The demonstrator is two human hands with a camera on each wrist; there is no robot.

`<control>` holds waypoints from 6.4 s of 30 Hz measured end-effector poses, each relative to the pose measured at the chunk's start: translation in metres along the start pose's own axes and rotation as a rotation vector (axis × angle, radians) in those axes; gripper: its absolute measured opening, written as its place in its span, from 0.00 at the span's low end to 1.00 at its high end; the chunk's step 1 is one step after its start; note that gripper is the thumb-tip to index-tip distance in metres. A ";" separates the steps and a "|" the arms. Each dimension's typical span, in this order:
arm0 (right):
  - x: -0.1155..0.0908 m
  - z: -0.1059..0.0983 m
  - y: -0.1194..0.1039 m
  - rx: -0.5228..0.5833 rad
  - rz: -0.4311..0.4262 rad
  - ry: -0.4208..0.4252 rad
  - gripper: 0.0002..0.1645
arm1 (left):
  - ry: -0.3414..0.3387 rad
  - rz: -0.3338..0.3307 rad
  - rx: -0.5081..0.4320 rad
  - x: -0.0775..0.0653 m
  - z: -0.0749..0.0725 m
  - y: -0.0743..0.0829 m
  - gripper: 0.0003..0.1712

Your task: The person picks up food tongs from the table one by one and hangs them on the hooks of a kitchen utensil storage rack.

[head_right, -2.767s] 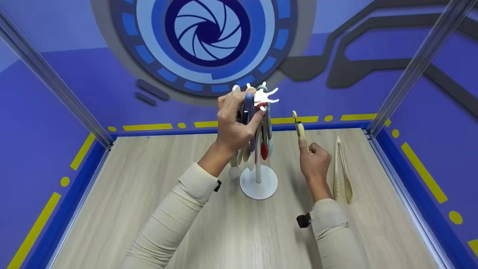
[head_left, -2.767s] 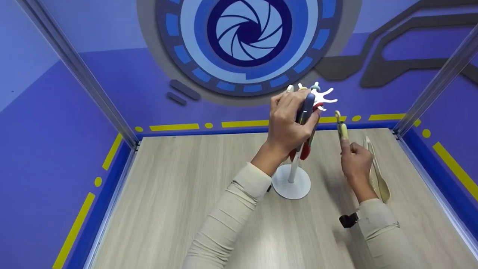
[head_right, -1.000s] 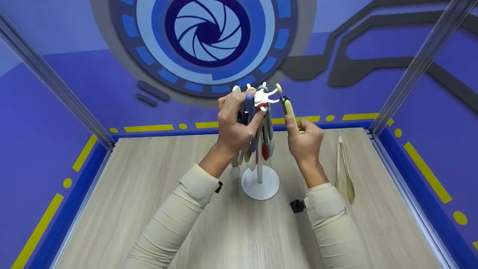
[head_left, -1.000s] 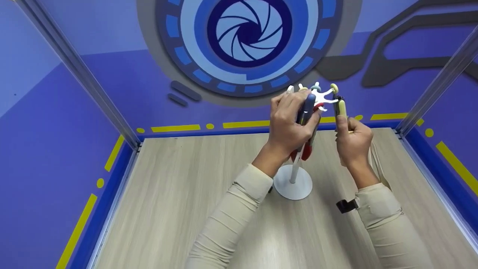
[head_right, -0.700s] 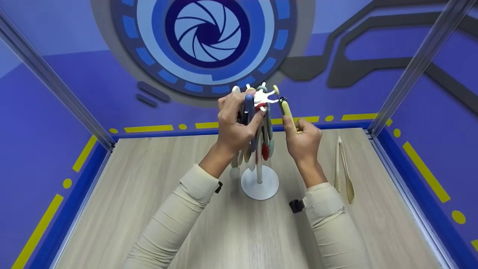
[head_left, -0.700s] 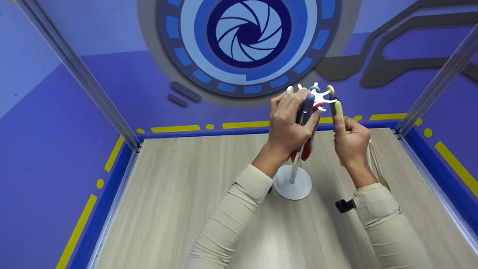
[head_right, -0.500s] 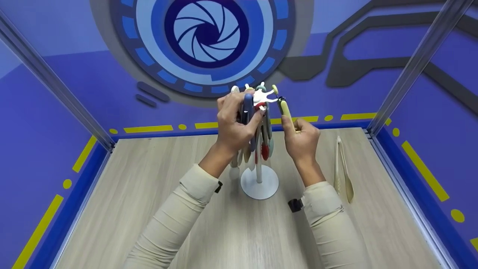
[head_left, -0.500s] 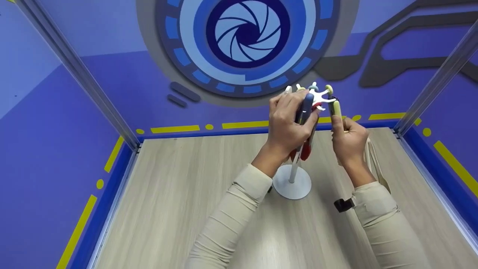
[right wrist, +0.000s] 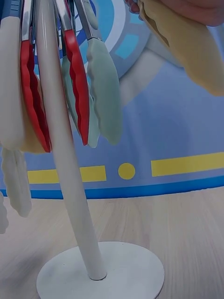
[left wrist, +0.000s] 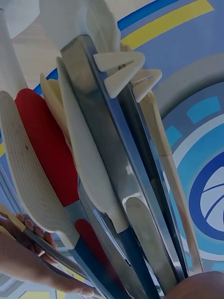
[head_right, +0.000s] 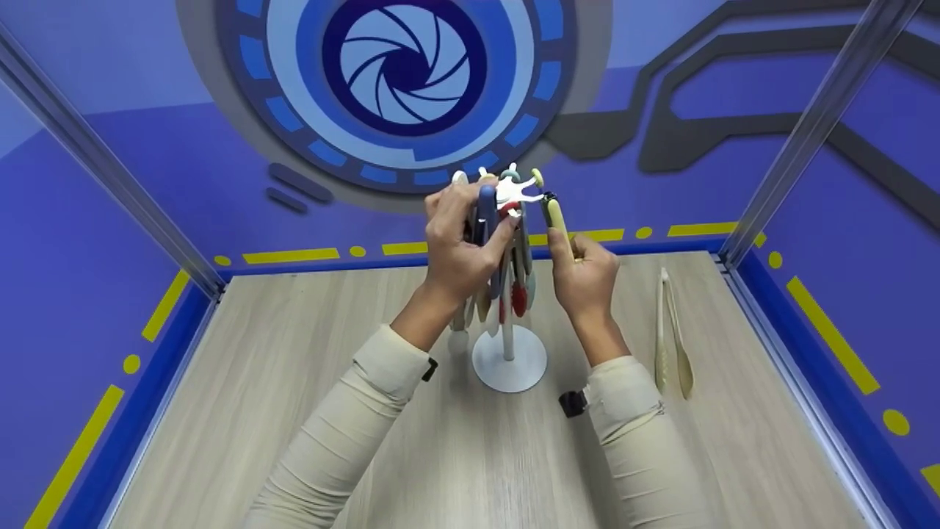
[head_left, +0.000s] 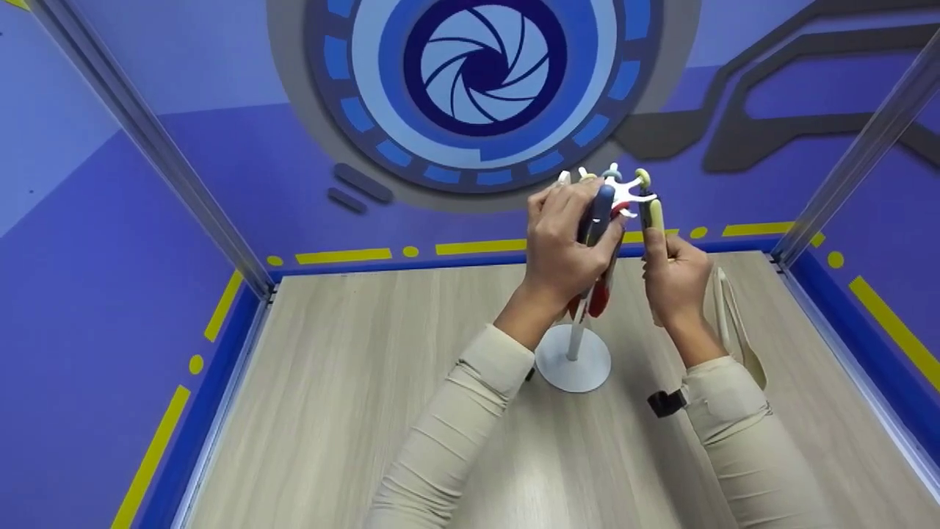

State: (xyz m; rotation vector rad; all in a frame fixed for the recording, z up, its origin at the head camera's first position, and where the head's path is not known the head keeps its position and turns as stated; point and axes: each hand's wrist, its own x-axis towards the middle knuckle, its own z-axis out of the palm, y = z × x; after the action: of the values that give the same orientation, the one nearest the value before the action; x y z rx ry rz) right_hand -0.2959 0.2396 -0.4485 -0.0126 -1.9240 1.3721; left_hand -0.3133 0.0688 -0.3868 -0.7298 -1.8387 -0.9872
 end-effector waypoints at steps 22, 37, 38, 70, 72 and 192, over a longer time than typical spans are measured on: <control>-0.013 0.024 0.011 0.196 0.043 0.005 0.42 | 0.011 0.035 0.015 0.001 0.000 -0.001 0.22; -0.020 0.032 0.010 0.194 -0.074 0.087 0.43 | 0.009 0.047 0.016 0.002 0.001 0.002 0.22; -0.021 0.032 0.007 0.183 -0.084 0.090 0.43 | 0.011 0.047 0.015 0.001 0.001 0.002 0.22; -0.017 0.042 0.043 0.082 -0.295 0.046 0.53 | 0.046 0.063 0.029 -0.003 0.001 0.004 0.20; -0.017 0.045 0.044 0.097 -0.304 0.048 0.52 | 0.039 0.059 0.034 -0.003 0.000 0.004 0.20; -0.027 -0.015 0.063 -0.055 -0.144 -0.117 0.16 | -0.144 0.066 -0.203 0.012 -0.018 -0.009 0.25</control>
State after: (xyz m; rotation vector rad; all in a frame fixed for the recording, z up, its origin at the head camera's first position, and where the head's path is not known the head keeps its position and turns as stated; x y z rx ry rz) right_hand -0.2937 0.2672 -0.5130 0.1802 -2.0173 1.2486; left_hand -0.3175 0.0499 -0.3738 -1.0012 -1.8410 -1.1142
